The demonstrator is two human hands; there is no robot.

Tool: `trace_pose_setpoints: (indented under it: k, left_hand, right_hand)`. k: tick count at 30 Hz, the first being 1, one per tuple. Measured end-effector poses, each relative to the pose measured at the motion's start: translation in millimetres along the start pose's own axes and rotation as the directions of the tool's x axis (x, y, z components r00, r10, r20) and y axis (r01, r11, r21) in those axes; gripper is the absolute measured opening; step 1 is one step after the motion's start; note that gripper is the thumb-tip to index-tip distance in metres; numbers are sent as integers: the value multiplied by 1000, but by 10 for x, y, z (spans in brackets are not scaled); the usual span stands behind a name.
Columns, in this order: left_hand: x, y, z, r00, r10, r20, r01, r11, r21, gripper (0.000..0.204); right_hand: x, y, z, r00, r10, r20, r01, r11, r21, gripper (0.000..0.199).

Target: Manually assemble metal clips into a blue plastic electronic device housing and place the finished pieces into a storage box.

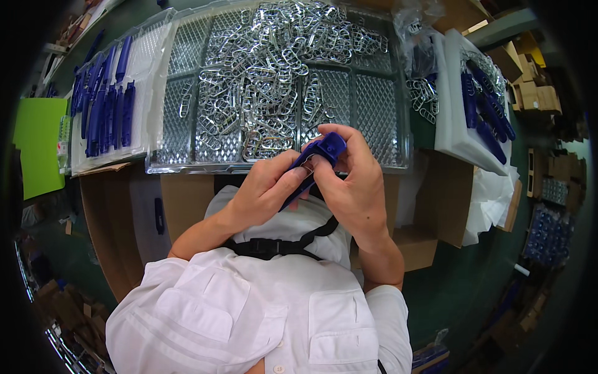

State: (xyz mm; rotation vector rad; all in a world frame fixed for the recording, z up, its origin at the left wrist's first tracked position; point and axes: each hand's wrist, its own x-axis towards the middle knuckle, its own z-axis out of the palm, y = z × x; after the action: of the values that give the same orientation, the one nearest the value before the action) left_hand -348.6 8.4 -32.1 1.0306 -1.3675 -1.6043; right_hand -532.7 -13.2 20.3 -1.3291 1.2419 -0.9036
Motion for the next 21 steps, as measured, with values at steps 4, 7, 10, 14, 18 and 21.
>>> trace_pose_setpoints:
  k: [4,7,10,14,18,21]
  left_hand:
    - [-17,17,-35,1000,9,15,-9,1000,19,25]
    - [1,18,14,999,17,-47,-16,999,37,20]
    - [5,-57,43,986,102,-129,-89,991,102,16]
    - [-3,-95,63,969,161,-186,-138,981,134,14]
    - [-23,-114,63,971,140,-194,-103,976,191,13]
    - [-29,-132,62,970,118,-214,-76,978,196,11]
  right_hand:
    - [0,-42,18,1000,5,8,-5,1000,9,40]
    - [-13,-59,45,1000,-2,1,2,1000,-21,41]
    - [-36,-106,84,1000,2,-6,-2,1000,-29,42]
    - [-16,12,93,995,-81,-59,77,994,-72,38]
    - [-10,44,71,995,-75,-71,64,987,-145,35]
    - [14,43,65,1000,2,-20,-5,985,-172,30]
